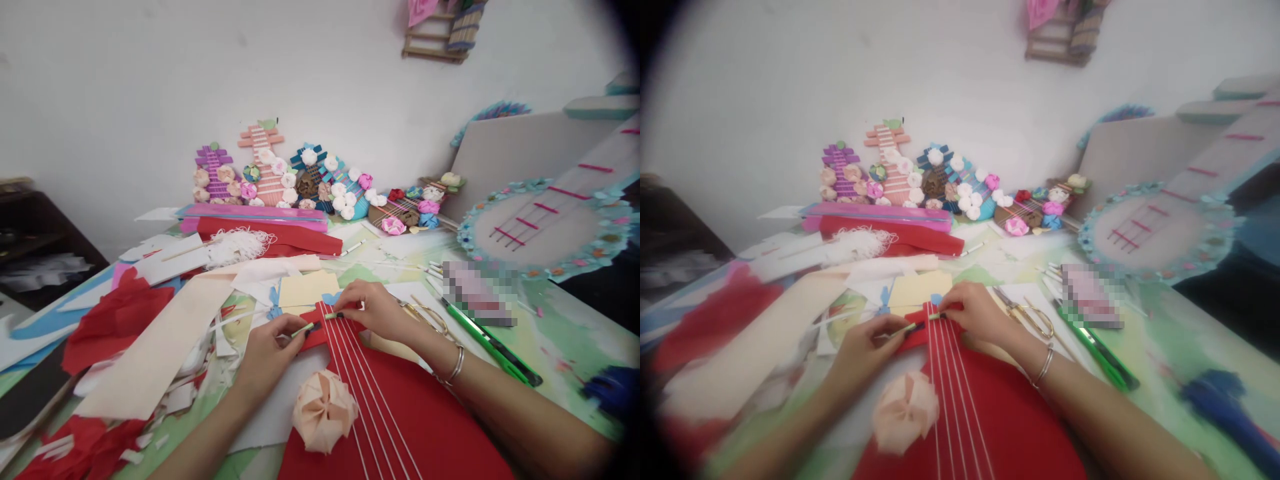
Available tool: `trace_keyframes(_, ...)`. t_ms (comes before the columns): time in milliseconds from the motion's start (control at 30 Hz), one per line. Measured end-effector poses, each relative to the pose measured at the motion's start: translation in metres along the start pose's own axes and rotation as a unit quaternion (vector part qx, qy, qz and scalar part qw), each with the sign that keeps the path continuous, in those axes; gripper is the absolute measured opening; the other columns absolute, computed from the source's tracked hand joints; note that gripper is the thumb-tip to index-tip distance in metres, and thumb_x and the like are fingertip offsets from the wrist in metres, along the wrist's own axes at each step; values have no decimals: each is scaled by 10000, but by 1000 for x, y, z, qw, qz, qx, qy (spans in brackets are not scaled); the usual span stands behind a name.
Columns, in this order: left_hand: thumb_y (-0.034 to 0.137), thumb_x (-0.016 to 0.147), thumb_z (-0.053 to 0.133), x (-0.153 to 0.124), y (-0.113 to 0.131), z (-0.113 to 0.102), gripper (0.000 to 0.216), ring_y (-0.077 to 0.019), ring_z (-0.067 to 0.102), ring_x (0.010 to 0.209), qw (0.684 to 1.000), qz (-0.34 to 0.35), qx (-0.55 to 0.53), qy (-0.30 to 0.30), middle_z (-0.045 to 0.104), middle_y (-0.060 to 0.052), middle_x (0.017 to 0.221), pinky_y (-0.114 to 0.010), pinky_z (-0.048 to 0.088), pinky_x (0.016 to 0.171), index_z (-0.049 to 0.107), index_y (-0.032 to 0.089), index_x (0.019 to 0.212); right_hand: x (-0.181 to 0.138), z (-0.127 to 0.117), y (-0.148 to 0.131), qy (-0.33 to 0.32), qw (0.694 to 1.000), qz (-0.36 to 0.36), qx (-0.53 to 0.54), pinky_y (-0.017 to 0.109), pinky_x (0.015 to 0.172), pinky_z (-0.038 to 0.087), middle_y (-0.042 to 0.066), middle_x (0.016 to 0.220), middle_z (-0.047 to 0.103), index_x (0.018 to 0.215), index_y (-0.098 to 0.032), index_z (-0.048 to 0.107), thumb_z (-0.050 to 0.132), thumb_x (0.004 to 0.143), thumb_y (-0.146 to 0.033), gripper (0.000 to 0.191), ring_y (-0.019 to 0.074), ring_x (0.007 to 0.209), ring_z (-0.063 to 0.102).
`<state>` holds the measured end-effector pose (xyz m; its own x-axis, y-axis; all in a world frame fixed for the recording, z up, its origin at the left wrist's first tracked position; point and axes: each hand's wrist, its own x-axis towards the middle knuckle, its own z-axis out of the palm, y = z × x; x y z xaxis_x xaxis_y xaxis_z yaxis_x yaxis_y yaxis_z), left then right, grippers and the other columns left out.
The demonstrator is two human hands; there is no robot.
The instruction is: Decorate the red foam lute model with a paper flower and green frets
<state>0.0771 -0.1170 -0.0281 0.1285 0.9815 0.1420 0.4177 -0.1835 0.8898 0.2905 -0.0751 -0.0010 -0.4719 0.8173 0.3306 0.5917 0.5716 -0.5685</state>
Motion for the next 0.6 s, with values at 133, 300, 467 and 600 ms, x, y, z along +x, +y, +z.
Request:
trace_keyframes(133, 287, 760, 551, 0, 1, 0, 152, -158, 634, 716, 1000, -1, -8, -5, 696, -17, 790, -248, 502, 631, 653, 175, 779, 0, 5, -2, -17, 1000, 0, -2, 230, 708, 423, 1, 755, 675, 736, -228, 720, 614, 717, -45, 213, 126, 732, 576)
trace_keyframes(300, 257, 747, 564, -1, 2, 1, 123, -154, 630, 713, 1000, 2, 1, -21, 694, -15, 779, -245, 501, 639, 657, 179, 764, -2, 11, 5, -33, 999, -22, -9, 229, 698, 414, 3, 740, 670, 748, -227, 716, 600, 725, -48, 215, 133, 734, 575)
trace_keyframes(467, 286, 735, 595, 1, -1, 2, 128, -146, 621, 664, 1000, 9, 23, 11, 692, -15, 777, -242, 492, 604, 654, 182, 780, -4, 15, 9, -45, 999, -20, -11, 228, 701, 414, 10, 747, 671, 772, -204, 711, 580, 748, -67, 192, 131, 724, 573)
trace_keyframes(600, 295, 697, 657, 2, -4, 0, 112, -130, 600, 606, 998, 27, 44, 39, 683, 2, 727, -233, 475, 582, 662, 191, 741, -4, 15, 8, -44, 999, -11, -6, 227, 696, 420, 15, 757, 671, 782, -202, 710, 571, 749, -64, 199, 132, 720, 577)
